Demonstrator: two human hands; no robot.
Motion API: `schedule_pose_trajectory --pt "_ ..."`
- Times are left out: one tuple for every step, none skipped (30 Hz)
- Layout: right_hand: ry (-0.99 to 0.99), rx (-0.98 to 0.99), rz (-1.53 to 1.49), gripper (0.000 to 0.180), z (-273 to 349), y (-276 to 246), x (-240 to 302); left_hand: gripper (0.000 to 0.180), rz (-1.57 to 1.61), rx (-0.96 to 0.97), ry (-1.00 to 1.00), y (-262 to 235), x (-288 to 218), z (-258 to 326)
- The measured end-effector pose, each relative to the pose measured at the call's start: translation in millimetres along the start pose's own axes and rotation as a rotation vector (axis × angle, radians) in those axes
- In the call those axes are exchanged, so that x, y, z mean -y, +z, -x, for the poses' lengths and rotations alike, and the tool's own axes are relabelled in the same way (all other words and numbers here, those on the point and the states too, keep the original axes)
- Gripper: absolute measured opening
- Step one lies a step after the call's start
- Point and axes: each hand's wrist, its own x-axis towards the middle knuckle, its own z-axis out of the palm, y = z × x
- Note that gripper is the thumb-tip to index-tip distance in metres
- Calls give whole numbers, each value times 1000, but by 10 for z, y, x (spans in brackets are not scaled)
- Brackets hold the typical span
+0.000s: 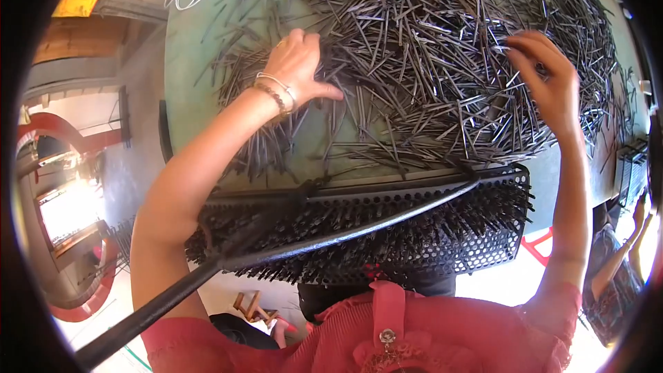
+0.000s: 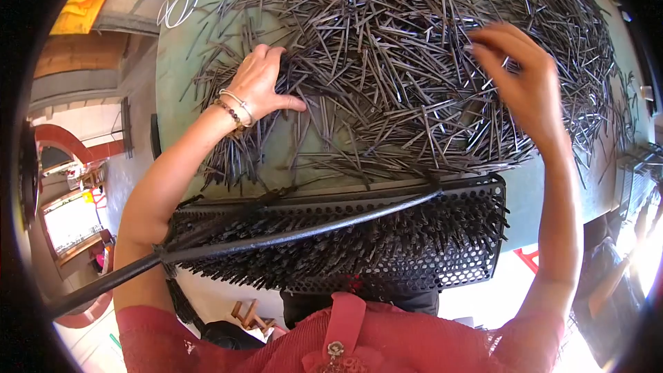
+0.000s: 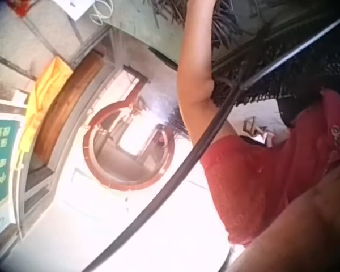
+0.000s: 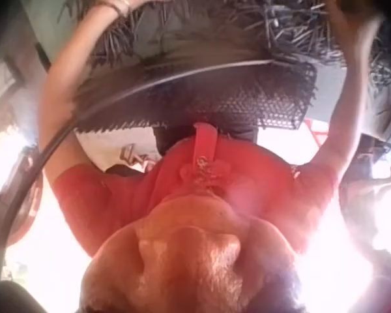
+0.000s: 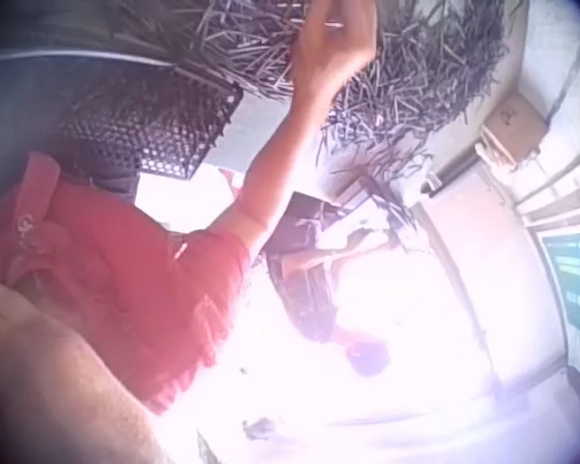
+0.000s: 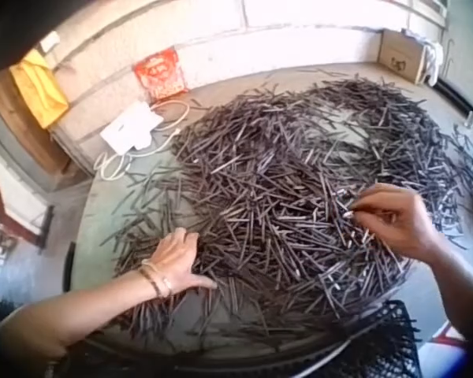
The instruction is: Manually inserting thin metal rods into a perforated metal plate on a workbench.
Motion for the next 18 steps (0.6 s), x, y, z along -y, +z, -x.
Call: schedule_pose_trajectory --pt "42 -87 -9 18 169 -92 -145 91 42 1 39 41 21 -45" --pt "143 -179 -95 17 358 -180 -299 82 54 28 77 35 52 -51" --pt "252 -254 -183 17 548 -200 -450 79 36 47 92 49 59 -34" --pt "326 -295 -166 18 720 -228 -531 76 17 66 109 49 54 -6" --pt "400 -335 -148 18 878 -236 -599 68 54 128 57 47 40 -3" --pt "434 -387 -181 18 1027 -220 -674 65 43 126 48 50 10 15" --pt "467 -437 -218 18 1165 -164 -763 62 31 127 36 72 -4 48" --pt "456 -462 -219 18 1292 -112 -863 54 4 83 72 87 2 67" --pt "471 -509 -232 18 1377 -34 -898 54 -1 83 74 74 -9 55" --pt "484 -555 -245 18 1435 28 -926 49 -19 93 71 55 -15 44" --pt "482 -561 -226 17 1478 73 -924 44 -38 103 68 32 -22 31" --pt "484 -565 -189 16 1517 125 -916 41 -40 66 58 33 -21 36" --pt "486 -570 -152 16 1547 173 -910 37 -42 28 50 23 -24 47" --pt "490 -616 -131 16 1565 223 -912 39 -36 44 23 -19 -12 36" --pt "490 -620 -135 16 1572 238 -902 42 -13 41 19 -57 17 26" --pt "480 -649 -151 16 1576 249 -891 45 11 37 17 -111 49 18" --pt "470 -678 -167 16 1579 257 -888 51 82 54 3 -184 79 12" --pt "489 -681 -166 16 1581 265 -920 52 120 25 10 -188 160 6"
